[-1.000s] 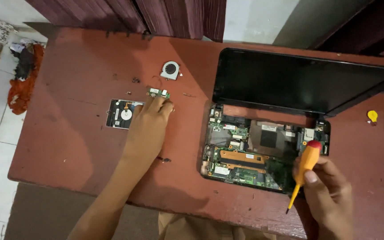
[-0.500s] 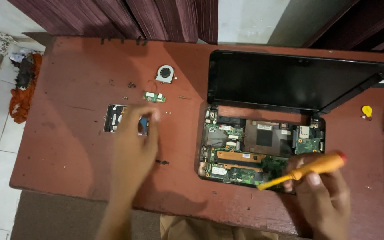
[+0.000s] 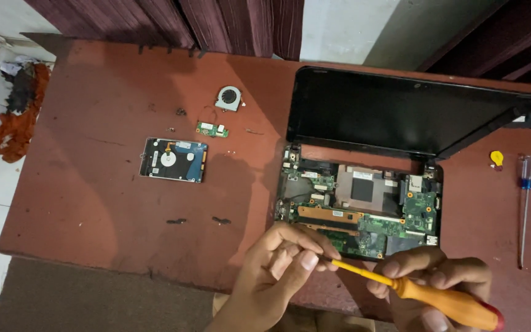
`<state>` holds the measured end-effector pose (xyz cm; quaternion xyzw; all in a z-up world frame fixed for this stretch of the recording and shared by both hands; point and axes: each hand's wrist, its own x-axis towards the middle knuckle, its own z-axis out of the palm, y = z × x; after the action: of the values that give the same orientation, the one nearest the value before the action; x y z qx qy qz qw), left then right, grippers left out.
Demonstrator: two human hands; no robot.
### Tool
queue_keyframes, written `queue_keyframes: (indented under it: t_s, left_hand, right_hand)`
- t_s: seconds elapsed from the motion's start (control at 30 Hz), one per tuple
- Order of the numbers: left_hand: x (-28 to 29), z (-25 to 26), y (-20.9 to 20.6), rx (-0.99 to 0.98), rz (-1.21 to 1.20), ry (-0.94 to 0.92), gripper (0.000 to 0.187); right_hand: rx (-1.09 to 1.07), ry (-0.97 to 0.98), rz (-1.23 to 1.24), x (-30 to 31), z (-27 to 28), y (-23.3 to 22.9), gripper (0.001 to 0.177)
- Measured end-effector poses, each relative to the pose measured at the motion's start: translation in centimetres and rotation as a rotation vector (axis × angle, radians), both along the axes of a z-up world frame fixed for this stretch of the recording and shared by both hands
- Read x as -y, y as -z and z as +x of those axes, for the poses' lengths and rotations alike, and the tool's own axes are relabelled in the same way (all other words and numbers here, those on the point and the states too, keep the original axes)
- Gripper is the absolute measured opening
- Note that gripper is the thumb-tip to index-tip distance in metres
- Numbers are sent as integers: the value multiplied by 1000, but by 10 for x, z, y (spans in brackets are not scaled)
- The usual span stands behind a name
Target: The person uses a screwdriver to remove screws from the motherboard of a disassembled laptop. They then remove the motherboard from the laptop chassis and place it on the table.
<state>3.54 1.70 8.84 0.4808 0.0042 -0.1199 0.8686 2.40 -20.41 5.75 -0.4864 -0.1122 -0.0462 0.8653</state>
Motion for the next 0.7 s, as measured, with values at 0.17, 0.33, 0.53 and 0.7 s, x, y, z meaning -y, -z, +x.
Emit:
queue_keyframes:
  t_s: [0.17,0.33,0.53,0.7]
  left_hand:
    - [0,-1,0,-60,5,17,18]
    - [-1,-1,-5,-13,3,31,19]
    - [-1,-4,1,40,-62,44,18]
    - [-1,-6,4,65,-61,49,16]
  right_hand:
    - [38,-28,-12,5,-1,2,21]
    - [35,8,-2,8,-5,8,24]
    - [69,37,-2,3,-7,5,24]
    - [110,-18,-65,13,-6,7,24]
